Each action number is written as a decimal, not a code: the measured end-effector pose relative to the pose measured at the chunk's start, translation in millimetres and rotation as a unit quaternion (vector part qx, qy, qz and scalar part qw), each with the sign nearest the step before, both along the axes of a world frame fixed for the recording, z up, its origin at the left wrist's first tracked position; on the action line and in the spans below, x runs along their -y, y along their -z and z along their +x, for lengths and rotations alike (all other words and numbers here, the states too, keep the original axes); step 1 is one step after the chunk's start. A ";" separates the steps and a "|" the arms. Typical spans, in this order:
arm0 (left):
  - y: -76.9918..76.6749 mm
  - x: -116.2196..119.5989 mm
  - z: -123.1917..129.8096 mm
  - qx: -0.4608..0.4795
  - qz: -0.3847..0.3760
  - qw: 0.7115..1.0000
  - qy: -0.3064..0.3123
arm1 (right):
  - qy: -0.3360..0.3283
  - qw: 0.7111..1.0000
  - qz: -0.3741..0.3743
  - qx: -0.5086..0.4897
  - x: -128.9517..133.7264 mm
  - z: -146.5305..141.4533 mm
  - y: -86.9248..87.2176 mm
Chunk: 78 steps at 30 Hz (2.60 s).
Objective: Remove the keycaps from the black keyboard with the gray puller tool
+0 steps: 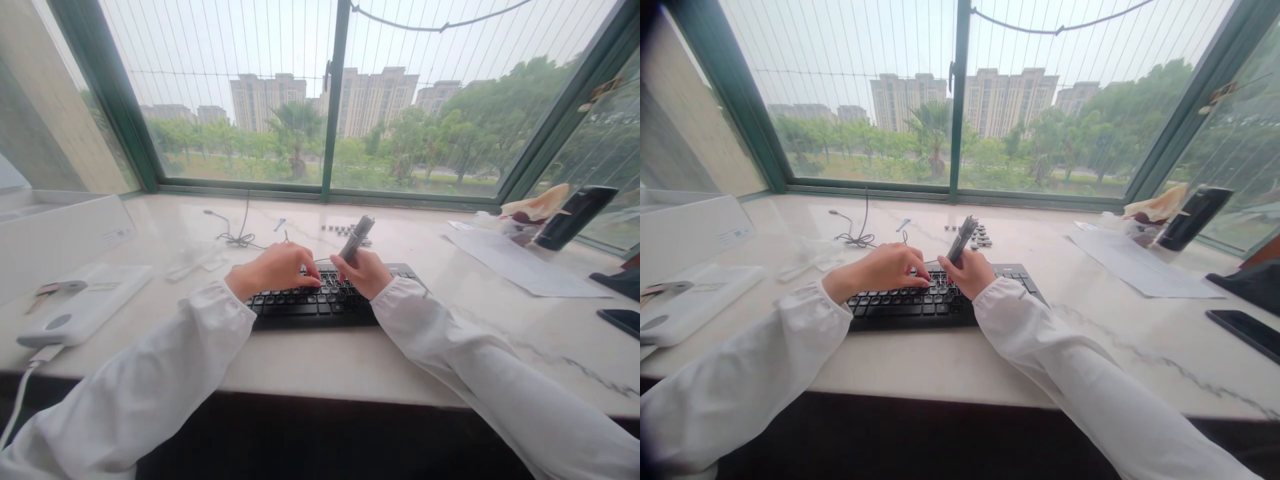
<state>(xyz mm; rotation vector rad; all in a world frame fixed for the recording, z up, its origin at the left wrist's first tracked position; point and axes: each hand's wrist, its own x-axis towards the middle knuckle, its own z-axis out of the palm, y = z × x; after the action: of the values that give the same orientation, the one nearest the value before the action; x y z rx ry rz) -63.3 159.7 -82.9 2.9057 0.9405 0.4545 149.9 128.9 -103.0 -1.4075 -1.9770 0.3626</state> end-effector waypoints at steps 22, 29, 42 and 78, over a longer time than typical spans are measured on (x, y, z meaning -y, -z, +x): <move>0.7 7.7 7.0 -0.026 0.049 0.998 0.000 | -0.017 1.000 -0.002 0.005 3.8 -8.8 3.1; -0.9 7.8 8.8 -0.029 0.052 0.998 -0.002 | 0.000 0.998 -0.014 0.056 1.7 -15.3 -0.7; 7.7 -5.2 4.2 0.047 -0.038 0.998 0.008 | -0.023 0.998 -0.012 0.055 -1.8 -17.5 7.0; 14.7 -11.3 3.1 0.088 -0.107 0.990 0.029 | -0.137 0.988 0.010 0.063 -15.6 -12.6 16.9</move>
<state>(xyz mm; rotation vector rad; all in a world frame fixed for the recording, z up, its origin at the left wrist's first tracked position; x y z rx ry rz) -60.2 171.0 -97.6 2.6429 0.8212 0.5570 137.3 144.5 -119.9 -1.1716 -2.2795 0.3839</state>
